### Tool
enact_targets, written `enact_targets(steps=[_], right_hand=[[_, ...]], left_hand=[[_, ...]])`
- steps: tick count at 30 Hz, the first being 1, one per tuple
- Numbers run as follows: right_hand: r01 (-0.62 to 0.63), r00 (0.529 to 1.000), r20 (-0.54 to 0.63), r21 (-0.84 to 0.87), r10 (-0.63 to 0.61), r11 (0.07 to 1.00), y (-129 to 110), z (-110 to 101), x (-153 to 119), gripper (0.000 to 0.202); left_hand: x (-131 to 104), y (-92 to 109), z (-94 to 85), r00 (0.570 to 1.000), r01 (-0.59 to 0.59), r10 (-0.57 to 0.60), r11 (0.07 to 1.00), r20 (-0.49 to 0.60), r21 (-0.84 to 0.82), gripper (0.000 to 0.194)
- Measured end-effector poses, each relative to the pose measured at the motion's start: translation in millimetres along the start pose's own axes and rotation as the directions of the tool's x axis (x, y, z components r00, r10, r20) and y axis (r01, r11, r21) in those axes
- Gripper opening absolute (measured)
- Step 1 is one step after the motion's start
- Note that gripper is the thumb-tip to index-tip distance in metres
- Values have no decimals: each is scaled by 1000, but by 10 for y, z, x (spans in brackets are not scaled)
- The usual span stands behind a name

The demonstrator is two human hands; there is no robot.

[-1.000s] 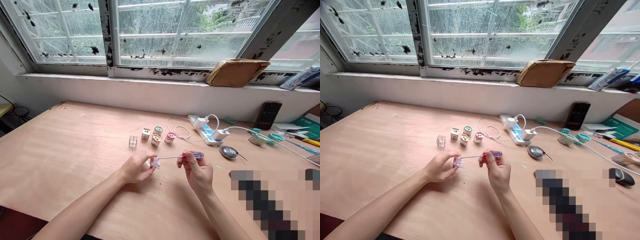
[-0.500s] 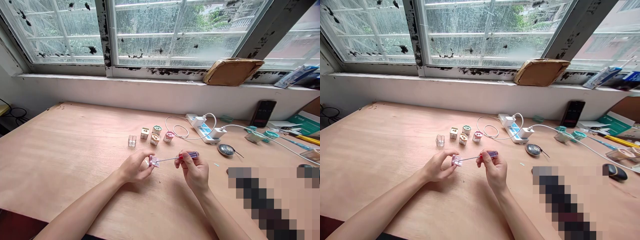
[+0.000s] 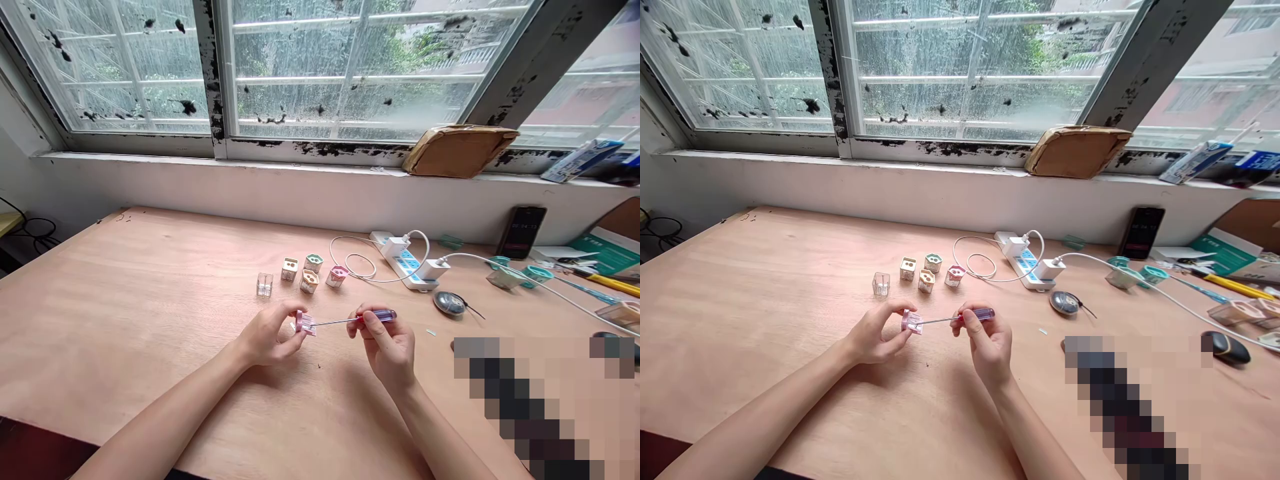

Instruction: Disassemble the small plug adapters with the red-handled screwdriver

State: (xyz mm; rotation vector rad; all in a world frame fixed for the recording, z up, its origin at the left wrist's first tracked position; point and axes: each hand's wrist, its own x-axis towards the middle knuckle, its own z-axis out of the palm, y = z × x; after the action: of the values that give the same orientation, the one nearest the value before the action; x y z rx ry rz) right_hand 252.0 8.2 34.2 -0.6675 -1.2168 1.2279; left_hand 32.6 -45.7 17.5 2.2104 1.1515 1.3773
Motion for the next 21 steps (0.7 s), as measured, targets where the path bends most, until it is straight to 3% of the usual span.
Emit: enact_targets(steps=[21], right_hand=[[-18, 999, 43, 13, 17, 1000, -16, 9, -7, 27]], left_hand=[[16, 30, -9, 1000, -25, 25, 1000, -1, 0, 34]])
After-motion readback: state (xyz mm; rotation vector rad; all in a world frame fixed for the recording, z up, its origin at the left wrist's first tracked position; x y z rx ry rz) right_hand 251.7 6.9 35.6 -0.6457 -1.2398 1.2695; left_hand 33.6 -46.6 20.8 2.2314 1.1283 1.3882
